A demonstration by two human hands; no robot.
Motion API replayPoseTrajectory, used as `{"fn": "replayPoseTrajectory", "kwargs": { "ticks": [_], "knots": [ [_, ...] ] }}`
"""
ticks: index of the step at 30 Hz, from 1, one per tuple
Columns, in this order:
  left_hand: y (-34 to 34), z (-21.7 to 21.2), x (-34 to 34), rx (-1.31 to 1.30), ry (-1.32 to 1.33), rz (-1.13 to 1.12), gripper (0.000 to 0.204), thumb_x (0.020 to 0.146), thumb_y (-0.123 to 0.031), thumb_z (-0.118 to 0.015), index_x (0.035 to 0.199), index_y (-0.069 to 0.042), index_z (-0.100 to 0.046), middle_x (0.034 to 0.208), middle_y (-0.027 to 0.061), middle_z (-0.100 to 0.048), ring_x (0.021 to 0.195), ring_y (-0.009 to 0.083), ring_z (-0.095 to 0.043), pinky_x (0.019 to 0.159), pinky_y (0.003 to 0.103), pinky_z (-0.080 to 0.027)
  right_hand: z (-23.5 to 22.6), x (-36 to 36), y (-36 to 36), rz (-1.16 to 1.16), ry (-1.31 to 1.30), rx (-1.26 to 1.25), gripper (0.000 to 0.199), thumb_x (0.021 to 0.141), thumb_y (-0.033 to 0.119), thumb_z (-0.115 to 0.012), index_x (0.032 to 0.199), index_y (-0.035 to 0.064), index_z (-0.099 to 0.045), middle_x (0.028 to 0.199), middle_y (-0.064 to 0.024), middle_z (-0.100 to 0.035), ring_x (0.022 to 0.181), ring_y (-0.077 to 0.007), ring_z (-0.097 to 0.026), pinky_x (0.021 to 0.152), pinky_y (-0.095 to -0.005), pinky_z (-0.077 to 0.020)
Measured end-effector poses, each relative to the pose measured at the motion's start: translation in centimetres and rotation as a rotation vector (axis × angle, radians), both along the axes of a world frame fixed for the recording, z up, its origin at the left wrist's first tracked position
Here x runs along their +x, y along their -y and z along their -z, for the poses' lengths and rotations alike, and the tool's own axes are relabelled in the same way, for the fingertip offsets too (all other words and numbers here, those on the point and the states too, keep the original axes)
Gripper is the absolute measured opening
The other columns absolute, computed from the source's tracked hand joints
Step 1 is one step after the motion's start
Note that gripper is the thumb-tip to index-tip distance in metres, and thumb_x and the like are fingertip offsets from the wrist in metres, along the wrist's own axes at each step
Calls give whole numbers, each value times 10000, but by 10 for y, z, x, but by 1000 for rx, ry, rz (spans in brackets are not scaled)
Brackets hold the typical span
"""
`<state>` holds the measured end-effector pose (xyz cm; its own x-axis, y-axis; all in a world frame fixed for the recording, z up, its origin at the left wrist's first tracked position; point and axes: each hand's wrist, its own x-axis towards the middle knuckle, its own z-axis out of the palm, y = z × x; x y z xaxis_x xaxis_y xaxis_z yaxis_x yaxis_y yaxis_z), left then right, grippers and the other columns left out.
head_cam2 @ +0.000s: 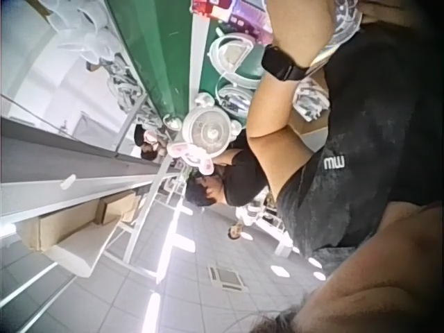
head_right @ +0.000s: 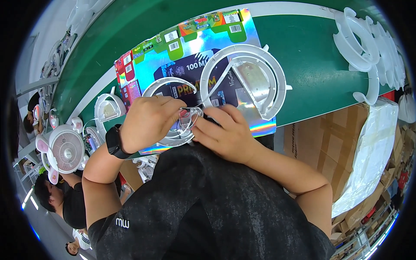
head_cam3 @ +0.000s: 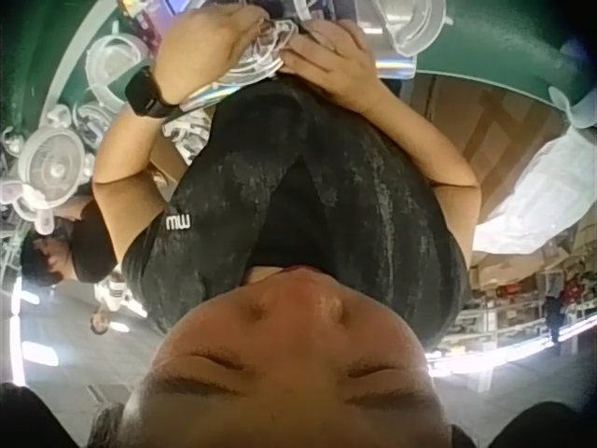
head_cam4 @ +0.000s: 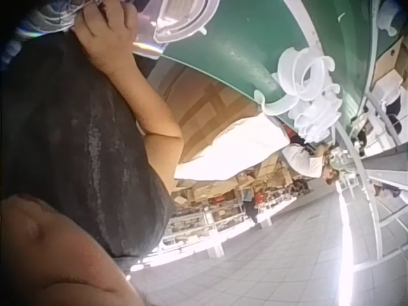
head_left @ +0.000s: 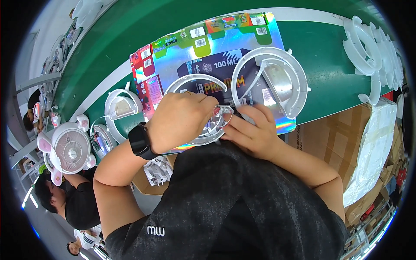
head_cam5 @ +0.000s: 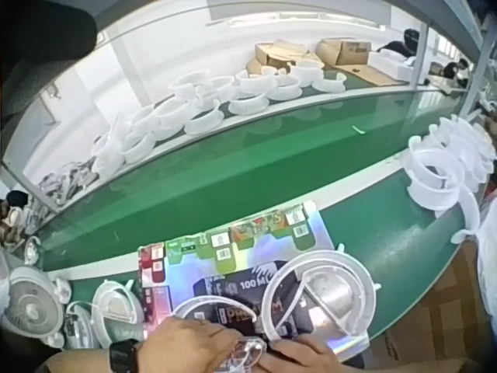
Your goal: The person assembles LED ring light components by hand, connecting wires to a circuit board and securing them within a plastic housing alongside a fan.
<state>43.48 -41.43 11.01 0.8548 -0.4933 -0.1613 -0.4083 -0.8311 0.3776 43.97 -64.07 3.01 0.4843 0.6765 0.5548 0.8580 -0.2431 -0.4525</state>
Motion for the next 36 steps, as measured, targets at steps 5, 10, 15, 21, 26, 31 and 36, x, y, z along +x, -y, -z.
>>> {"fn": "replayPoseTrajectory", "kwargs": {
  "ticks": [5, 10, 15, 21, 26, 31, 36],
  "knots": [
    [5, 13, -11, -126, 143, -222, 120, 899, -138, -685, 979, -48, -672, 701, 133, -652, 614, 322, -648, 542, 407, -489, -11, -17, 5, 46, 86, -39, 363, 765, 331, -790, 1063, 144, -699, 932, 12, -619, 773, -162, -563, 633, -311, -407],
    [8, 7, -9, -93, 66, -325, 98, 898, -119, -678, 962, -45, -673, 620, 144, -609, 545, 324, -621, 497, 404, -458, -27, -27, -6, 140, -99, -380, 417, 834, 406, -721, 1143, 130, -681, 821, 13, -589, 610, -121, -535, 475, -274, -333],
    [4, -1, -5, -7, 13, -272, 116, 902, -176, -663, 891, -74, -609, 590, 109, -602, 518, 303, -613, 481, 426, -460, -27, -45, -3, 181, -143, -436, 441, 836, 436, -713, 1142, 122, -680, 904, -26, -640, 604, -126, -590, 475, -247, -404],
    [3, -2, 0, 55, -13, -210, 157, 913, -189, -648, 850, -65, -573, 573, 125, -591, 522, 328, -612, 483, 439, -463, -27, -13, 1, 182, -150, -361, 539, 788, 465, -758, 1197, 128, -657, 1357, -195, -571, 719, -181, -645, 545, -269, -506],
    [0, -1, -2, -2, -25, -234, 148, 906, -177, -643, 864, -60, -563, 583, 115, -598, 533, 315, -623, 482, 437, -470, -14, -22, -7, 153, -256, -272, 574, 746, 508, -775, 1171, 138, -667, 1358, -211, -565, 794, -229, -609, 557, -277, -502],
    [5, -14, -3, 212, 4, -102, 102, 841, -129, -625, 861, -59, -553, 623, 86, -611, 554, 280, -641, 480, 415, -471, -5, -18, -12, 145, -278, -238, 494, 752, 537, -727, 1032, 136, -662, 1370, -222, -568, 821, -233, -582, 536, -278, -493],
    [7, -20, 1, 218, -16, -29, 98, 792, -107, -612, 852, -59, -553, 651, 77, -617, 575, 263, -650, 482, 398, -477, -4, -15, -13, 113, -254, -260, 422, 806, 539, -670, 971, 152, -640, 1352, -235, -581, 839, -223, -595, 522, -263, -499]
  ]
}}
